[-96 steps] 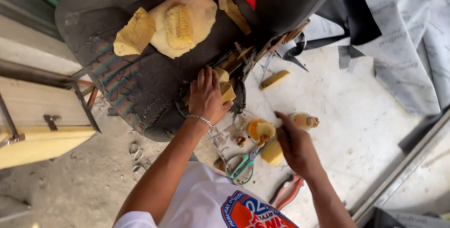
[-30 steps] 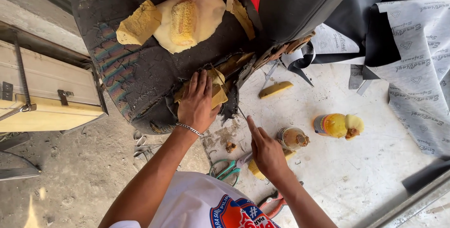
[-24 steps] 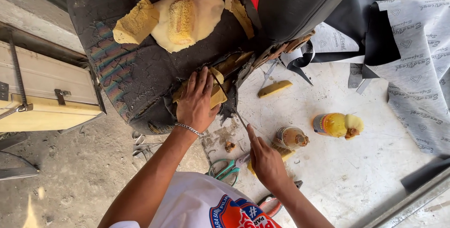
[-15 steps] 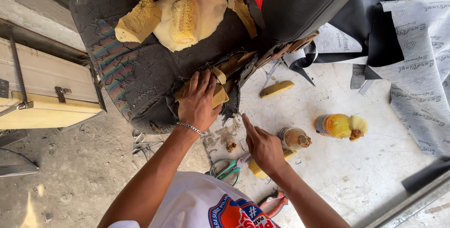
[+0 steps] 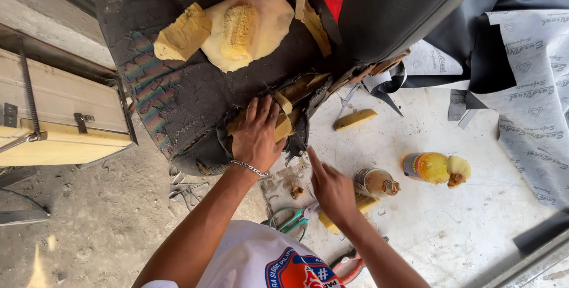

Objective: Applying adhesive to foam padding and attaching it to a chair frame during a reupholstery process.

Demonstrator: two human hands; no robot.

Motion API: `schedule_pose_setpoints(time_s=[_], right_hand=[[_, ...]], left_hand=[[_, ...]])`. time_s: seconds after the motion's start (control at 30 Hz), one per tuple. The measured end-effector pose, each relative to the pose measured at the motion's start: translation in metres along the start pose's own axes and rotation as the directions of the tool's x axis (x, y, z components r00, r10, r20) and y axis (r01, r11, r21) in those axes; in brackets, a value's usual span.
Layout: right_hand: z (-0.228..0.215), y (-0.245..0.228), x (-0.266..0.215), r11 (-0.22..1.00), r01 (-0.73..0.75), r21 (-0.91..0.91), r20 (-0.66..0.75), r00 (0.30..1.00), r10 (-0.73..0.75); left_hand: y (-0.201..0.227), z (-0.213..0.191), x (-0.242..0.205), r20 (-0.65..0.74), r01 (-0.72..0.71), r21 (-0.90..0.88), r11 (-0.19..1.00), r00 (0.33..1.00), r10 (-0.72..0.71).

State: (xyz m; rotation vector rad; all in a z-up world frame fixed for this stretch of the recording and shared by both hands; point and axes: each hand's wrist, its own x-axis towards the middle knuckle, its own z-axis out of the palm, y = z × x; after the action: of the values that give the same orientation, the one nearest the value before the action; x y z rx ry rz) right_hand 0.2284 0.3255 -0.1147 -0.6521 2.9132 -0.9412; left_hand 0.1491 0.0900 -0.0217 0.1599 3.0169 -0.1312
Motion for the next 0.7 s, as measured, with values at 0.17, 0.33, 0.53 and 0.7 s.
schedule_pose_setpoints(time_s=[0.17,0.33,0.53,0.7], right_hand=[[-0.007,-0.021,0.029,0.998,0.023,-0.066,-0.068,0.997,-0.028],[0.007,-0.024,0.079,0.981,0.112,-0.157,-0.196,0.97,-0.142],[-0.015,-0.007,-0.037,0.985,0.037,-0.167,0.043,0.999,-0.03],[-0.031,-0.045,0.049,0.973,-0.106,-0.206,0.198,0.969,0.147]], left_hand=[[0.002,-0.003,0.002,0.049,-0.017,0.011,1.0,0.999,0.016],[0.003,-0.001,0.0,0.075,0.003,0.0,1.0,0.997,-0.003],[-0.003,0.019,0.006,-0.009,-0.029,-0.03,0.999,1.0,0.029],[0.002,-0.004,-0.001,0.051,-0.018,-0.038,0.999,0.998,0.02]])
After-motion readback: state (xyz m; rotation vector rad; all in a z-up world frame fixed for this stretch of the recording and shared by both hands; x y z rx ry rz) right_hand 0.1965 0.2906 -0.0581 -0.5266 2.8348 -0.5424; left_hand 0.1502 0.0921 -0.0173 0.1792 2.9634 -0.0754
